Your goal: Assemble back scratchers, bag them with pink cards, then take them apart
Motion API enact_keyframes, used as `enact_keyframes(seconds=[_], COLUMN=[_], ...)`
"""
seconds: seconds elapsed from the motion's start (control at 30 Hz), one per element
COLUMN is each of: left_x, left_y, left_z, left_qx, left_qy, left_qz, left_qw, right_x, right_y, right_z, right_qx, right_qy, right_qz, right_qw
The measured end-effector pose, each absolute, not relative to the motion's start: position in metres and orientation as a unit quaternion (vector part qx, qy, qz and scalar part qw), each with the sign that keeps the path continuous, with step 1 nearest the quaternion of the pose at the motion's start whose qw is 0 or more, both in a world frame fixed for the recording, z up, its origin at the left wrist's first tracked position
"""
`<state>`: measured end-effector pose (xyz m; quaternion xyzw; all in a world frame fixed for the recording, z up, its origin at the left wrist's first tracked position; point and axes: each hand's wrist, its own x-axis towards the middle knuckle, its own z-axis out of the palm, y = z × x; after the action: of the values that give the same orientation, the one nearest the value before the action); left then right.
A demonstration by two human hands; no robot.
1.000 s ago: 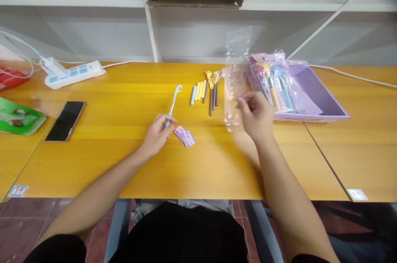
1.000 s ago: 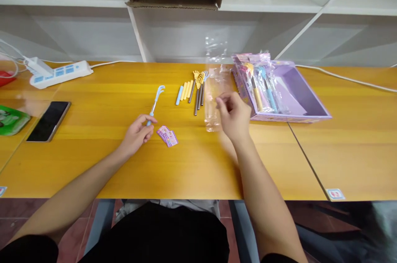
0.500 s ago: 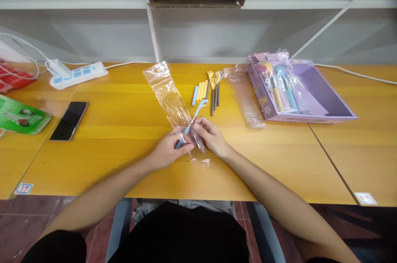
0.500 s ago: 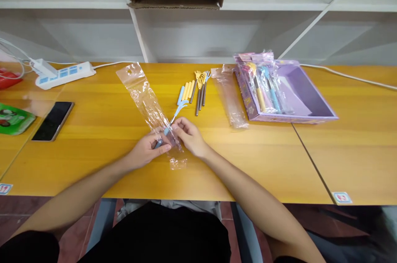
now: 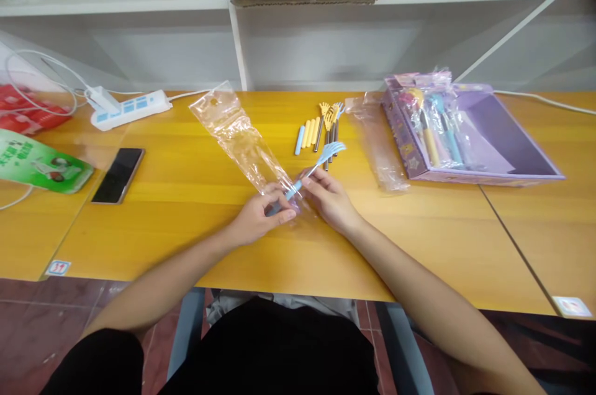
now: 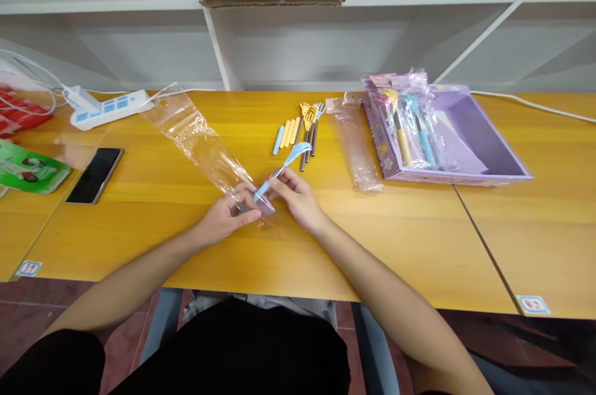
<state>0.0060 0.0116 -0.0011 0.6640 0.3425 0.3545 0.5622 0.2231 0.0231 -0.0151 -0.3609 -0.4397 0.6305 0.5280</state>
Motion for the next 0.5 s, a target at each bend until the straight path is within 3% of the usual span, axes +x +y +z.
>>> enact_keyframes(seconds=[0.13, 0.23, 0.3, 0.43, 0.5], left_x=[0.005, 0.003, 0.0, -0.006, -0.008], left_y=[0.019, 0.028, 0.033, 0.038, 0.04], left_z=[-0.006, -0.003, 0.001, 0.009, 0.011], left_qx=[0.511, 0.422, 0.385, 0.355, 0.348], left_qy=[0.365, 0.375, 0.383, 0.391, 0.39], left_qz=[0.459, 0.533, 0.566, 0.599, 0.608], left_qw=[0.628, 0.631, 0.62, 0.602, 0.598], right_x=[0.241, 0.258, 0.266, 0.264, 0.258], right_y=[0.028, 0.025, 0.018, 0.002, -0.001], right_z=[-0.002, 0.011, 0.018, 0.027, 0.027], right_qx=[-0.345, -0.364, -0.383, -0.388, -0.391], right_qy=[-0.366, -0.403, -0.484, -0.664, -0.716], right_qz=[0.578, 0.514, 0.509, 0.53, 0.496], right_qw=[0.642, 0.664, 0.6, 0.357, 0.296])
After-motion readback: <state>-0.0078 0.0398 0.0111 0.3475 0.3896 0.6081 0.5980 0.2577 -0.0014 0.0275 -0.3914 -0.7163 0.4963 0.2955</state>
